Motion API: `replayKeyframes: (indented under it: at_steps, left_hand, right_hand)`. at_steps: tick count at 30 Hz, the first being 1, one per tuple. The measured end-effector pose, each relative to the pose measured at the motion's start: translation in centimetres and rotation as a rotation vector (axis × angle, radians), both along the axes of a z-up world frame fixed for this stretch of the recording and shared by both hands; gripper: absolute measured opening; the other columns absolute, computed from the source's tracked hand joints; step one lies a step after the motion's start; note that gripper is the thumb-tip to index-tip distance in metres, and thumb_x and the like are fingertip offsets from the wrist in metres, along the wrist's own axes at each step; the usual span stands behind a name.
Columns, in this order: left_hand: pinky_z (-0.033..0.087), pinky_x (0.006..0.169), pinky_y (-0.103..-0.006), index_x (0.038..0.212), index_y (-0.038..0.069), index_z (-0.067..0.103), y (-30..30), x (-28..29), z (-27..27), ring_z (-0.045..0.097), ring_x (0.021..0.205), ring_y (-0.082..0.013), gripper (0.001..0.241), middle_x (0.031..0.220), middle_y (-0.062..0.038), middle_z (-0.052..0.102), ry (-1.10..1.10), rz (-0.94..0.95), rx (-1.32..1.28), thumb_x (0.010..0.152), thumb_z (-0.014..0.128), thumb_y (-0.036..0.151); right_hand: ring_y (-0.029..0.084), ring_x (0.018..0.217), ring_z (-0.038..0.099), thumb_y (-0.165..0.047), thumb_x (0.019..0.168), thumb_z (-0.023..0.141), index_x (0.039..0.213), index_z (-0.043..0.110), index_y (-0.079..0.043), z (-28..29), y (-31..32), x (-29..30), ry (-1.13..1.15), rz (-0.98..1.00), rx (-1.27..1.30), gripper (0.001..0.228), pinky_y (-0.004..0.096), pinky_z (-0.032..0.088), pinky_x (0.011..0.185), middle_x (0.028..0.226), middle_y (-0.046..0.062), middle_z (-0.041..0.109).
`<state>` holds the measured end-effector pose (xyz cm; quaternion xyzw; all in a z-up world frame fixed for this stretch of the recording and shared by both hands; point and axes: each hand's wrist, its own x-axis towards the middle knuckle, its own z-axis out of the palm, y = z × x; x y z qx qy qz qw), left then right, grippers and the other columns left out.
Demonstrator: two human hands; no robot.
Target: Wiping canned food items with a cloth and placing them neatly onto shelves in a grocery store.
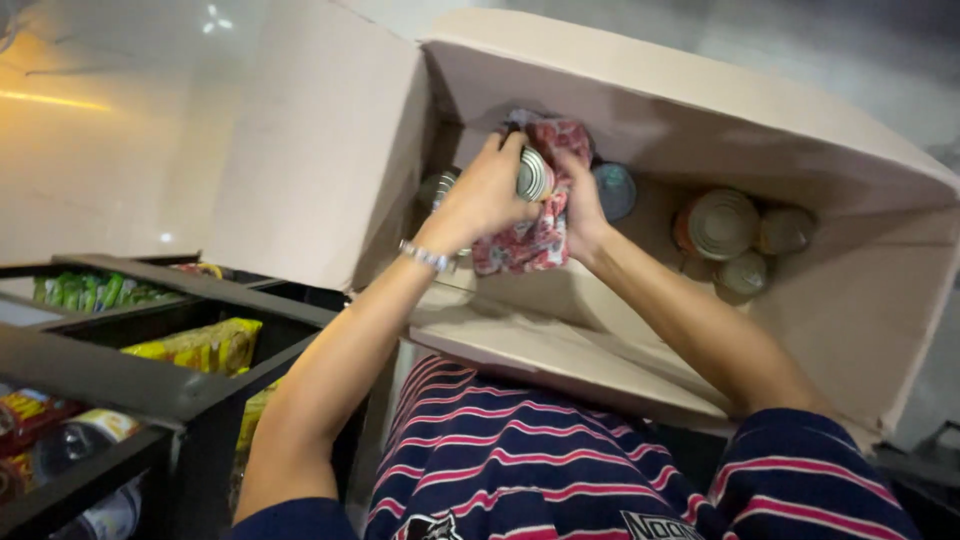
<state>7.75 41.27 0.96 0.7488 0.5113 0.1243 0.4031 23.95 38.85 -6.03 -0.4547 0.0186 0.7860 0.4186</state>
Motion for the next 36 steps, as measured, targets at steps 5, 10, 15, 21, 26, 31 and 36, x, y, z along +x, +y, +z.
replayKeyframes:
  at_steps: [5,10,15,21,26,31,36]
  left_hand:
    - [0.048,0.112,-0.0443,0.147,-0.004,0.039,-4.2,2.5,4.3,0.058,0.130,-0.0395,0.098,0.139,-0.025,0.056,-0.325,0.189,0.352,0.074,0.097,0.026]
    - [0.048,0.123,-0.0400,0.151,0.004,0.040,-6.8,2.3,7.8,0.058,0.140,-0.0297,0.094,0.145,-0.017,0.057,-0.639,0.127,0.378,0.079,0.098,0.022]
    - [0.046,0.122,-0.0363,0.159,0.006,0.032,-8.9,3.6,7.0,0.052,0.138,-0.0209,0.092,0.148,-0.010,0.046,-1.096,0.225,0.138,0.089,0.090,0.017]
    - [0.048,0.107,-0.0396,0.150,-0.007,0.046,-13.6,1.3,-1.7,0.057,0.118,-0.0259,0.075,0.134,-0.020,0.055,-1.376,0.391,-0.061,0.098,0.081,0.034]
    - [0.046,0.117,-0.0333,0.153,0.004,0.032,-16.8,-1.6,4.6,0.053,0.134,-0.0170,0.087,0.146,-0.006,0.049,-1.027,0.561,0.507,0.097,0.081,0.050]
    - [0.052,0.081,-0.0321,0.141,0.000,0.051,-23.4,-3.1,-0.2,0.060,0.091,-0.0146,0.087,0.108,-0.004,0.060,-1.030,0.893,0.469,0.084,0.082,0.058]
    - [0.048,0.111,-0.0361,0.138,-0.004,0.048,-31.0,-0.7,0.6,0.059,0.124,-0.0215,0.060,0.131,-0.010,0.059,-1.067,0.815,0.497,0.101,0.074,0.036]
  right_hand:
    - [0.022,0.115,0.067,-0.029,0.109,0.044,0.131,0.064,-0.004,-0.8,-2.4,1.9,-0.124,-0.027,0.364,0.038,0.040,0.054,0.103,0.127,0.011,0.070]
    - [0.024,0.120,0.065,-0.028,0.111,0.049,0.137,0.059,0.001,7.3,-7.6,2.4,-0.143,-0.155,0.520,0.040,0.042,0.053,0.110,0.133,0.014,0.066]
    - [0.022,0.123,0.067,-0.052,0.102,0.033,0.149,0.042,-0.003,12.3,-14.9,2.6,-0.270,-0.288,0.518,0.069,0.039,0.052,0.110,0.136,0.009,0.066]
    - [0.021,0.062,0.058,-0.055,0.107,0.036,0.158,0.029,-0.005,11.4,-13.3,0.1,-0.601,0.151,0.747,0.072,0.038,0.052,0.052,0.110,0.017,0.063]
    - [0.017,0.064,0.060,-0.055,0.112,0.033,0.149,0.034,0.011,14.2,-16.2,-4.1,-0.563,0.243,0.867,0.076,0.032,0.053,0.056,0.107,0.020,0.060]
    - [0.024,0.064,0.052,-0.056,0.107,0.042,0.154,-0.004,0.002,13.2,-20.0,-3.1,-0.459,0.368,1.368,0.088,0.039,0.052,0.056,0.104,0.027,0.056]
    - [0.021,0.062,0.070,-0.059,0.104,0.035,0.135,0.052,0.007,11.3,-20.6,-2.0,-0.086,0.564,0.788,0.075,0.033,0.056,0.048,0.099,0.013,0.071]
